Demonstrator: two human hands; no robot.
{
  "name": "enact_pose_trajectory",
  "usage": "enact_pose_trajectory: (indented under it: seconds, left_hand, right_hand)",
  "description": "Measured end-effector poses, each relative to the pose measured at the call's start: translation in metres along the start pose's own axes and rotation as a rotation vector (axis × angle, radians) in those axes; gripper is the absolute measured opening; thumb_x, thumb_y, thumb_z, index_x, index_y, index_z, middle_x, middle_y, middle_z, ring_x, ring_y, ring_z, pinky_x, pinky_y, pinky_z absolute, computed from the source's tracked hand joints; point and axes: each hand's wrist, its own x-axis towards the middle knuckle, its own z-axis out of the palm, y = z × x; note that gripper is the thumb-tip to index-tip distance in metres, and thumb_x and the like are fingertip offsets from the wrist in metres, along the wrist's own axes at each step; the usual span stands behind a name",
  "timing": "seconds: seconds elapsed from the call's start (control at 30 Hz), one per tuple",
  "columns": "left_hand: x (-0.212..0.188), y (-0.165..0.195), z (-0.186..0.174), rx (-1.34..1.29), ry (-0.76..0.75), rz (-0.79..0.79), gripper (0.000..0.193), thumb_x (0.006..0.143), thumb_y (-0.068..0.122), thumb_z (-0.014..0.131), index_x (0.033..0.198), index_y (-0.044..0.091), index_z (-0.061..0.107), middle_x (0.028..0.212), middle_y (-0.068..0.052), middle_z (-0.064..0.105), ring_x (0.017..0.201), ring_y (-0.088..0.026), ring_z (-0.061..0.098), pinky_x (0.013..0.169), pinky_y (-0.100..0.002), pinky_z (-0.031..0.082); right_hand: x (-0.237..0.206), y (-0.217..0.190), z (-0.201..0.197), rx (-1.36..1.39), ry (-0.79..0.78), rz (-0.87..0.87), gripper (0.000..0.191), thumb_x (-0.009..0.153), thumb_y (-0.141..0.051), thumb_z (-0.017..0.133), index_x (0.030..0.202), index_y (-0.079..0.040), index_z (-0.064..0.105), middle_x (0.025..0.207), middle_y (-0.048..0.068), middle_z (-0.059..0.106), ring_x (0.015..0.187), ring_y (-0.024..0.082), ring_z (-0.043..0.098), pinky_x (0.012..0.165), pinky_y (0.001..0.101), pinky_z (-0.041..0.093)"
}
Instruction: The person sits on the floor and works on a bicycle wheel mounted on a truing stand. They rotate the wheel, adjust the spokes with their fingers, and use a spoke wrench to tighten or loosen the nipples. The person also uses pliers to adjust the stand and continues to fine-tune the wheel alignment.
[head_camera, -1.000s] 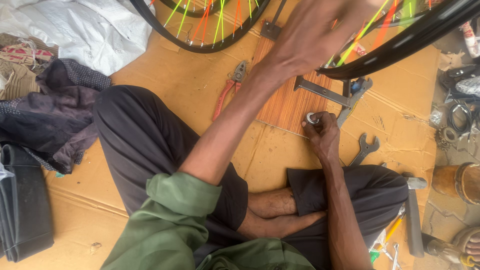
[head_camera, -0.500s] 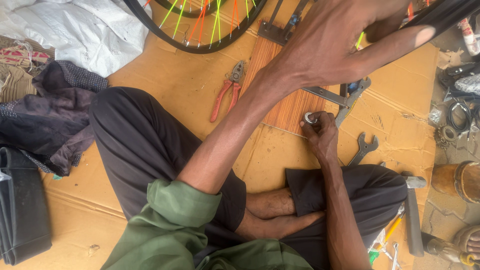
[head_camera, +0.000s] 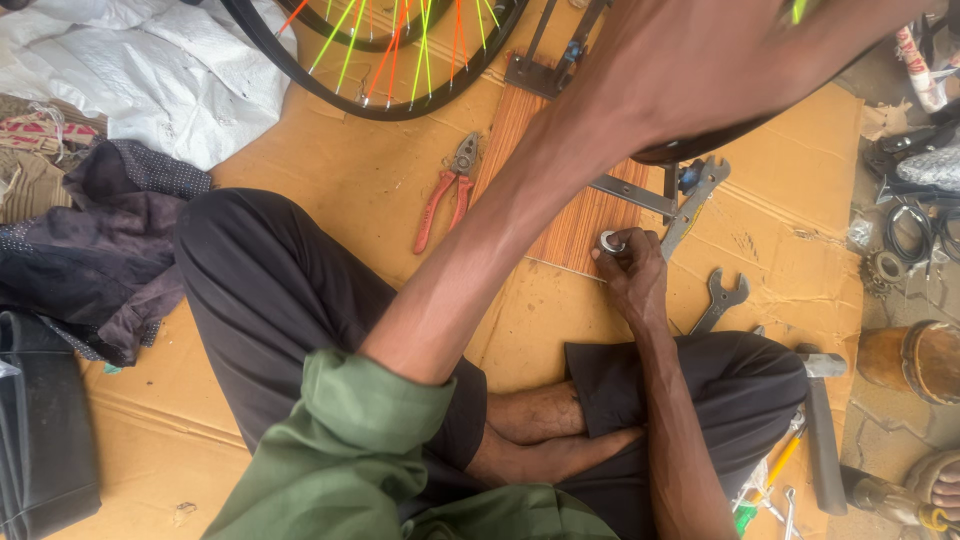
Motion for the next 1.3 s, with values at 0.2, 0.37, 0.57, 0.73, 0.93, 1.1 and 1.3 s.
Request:
enact_pose_trajectory:
  seconds: [0.2, 0.37, 0.57, 0.73, 0.93, 1.1, 1.3]
  left_hand:
    - [-0.004, 0.021, -0.016, -0.048, -0.106, -0.065, 0.023, 0.113, 0.038, 0.059, 0.116, 0.018, 0.07, 0.073, 0.002, 0.062, 0.053, -0.012, 0.053, 0.054, -0.033, 0.038]
    - [-0.008, 0.021, -0.022, -0.054, -0.18, -0.101, 0.025, 0.115, 0.039, 0.053, 0.13, 0.023, 0.064, 0.097, 0.007, 0.073, 0.073, -0.009, 0.065, 0.069, -0.028, 0.05]
    - [-0.023, 0.036, -0.052, -0.114, -0.184, -0.228, 0.027, 0.109, 0.031, 0.063, 0.102, 0.006, 0.063, 0.079, -0.005, 0.054, 0.072, -0.019, 0.054, 0.068, -0.034, 0.043]
    - [-0.056, 0.055, -0.081, -0.006, -0.317, -0.543, 0.018, 0.103, 0.013, 0.054, 0.116, 0.001, 0.061, 0.107, -0.014, 0.062, 0.1, -0.027, 0.061, 0.09, -0.04, 0.047]
    - [-0.088, 0.044, -0.075, 0.294, -0.525, -0.36, 0.033, 0.085, 0.014, 0.064, 0.114, -0.002, 0.067, 0.116, -0.018, 0.069, 0.116, -0.033, 0.061, 0.106, -0.049, 0.035]
    - [-0.088, 0.042, -0.071, 0.306, -0.573, -0.502, 0.02, 0.093, 0.016, 0.067, 0.103, 0.0, 0.072, 0.1, -0.012, 0.074, 0.104, -0.027, 0.065, 0.104, -0.045, 0.034]
    - [-0.088, 0.044, -0.071, 0.277, -0.556, -0.439, 0.016, 0.098, 0.015, 0.063, 0.103, 0.003, 0.073, 0.102, -0.011, 0.075, 0.103, -0.027, 0.067, 0.106, -0.047, 0.032]
  right_hand:
    - [0.001, -0.005, 0.0, -0.002, 0.003, 0.018, 0.022, 0.089, -0.009, 0.078, 0.101, 0.004, 0.064, 0.106, 0.014, 0.06, 0.083, 0.022, 0.07, 0.072, 0.0348, 0.06]
    - [-0.001, -0.004, 0.0, -0.005, 0.006, 0.043, 0.025, 0.087, -0.012, 0.08, 0.1, 0.002, 0.063, 0.102, 0.013, 0.061, 0.083, 0.022, 0.068, 0.072, 0.0356, 0.058]
    - [-0.002, 0.007, -0.004, 0.529, 0.041, 0.351, 0.018, 0.094, -0.015, 0.077, 0.102, -0.005, 0.065, 0.092, 0.005, 0.066, 0.085, 0.016, 0.059, 0.076, 0.031, 0.05]
    - [0.002, -0.003, -0.028, 1.051, 0.197, 0.518, 0.016, 0.097, -0.022, 0.069, 0.104, -0.008, 0.065, 0.099, 0.005, 0.069, 0.088, 0.014, 0.064, 0.084, 0.0306, 0.053]
    - [0.024, -0.064, -0.067, 0.844, 0.31, 0.109, 0.022, 0.1, -0.02, 0.066, 0.115, -0.004, 0.066, 0.116, 0.009, 0.067, 0.093, 0.018, 0.066, 0.086, 0.0331, 0.058]
    - [0.03, -0.125, -0.097, -0.24, 0.474, -0.6, 0.034, 0.093, -0.004, 0.083, 0.12, -0.003, 0.061, 0.122, 0.016, 0.066, 0.108, 0.029, 0.07, 0.085, 0.0382, 0.059]
    - [0.048, -0.163, -0.106, -0.135, 0.487, -0.693, 0.047, 0.094, -0.005, 0.086, 0.129, 0.0, 0.056, 0.131, 0.017, 0.066, 0.116, 0.03, 0.069, 0.095, 0.0372, 0.059]
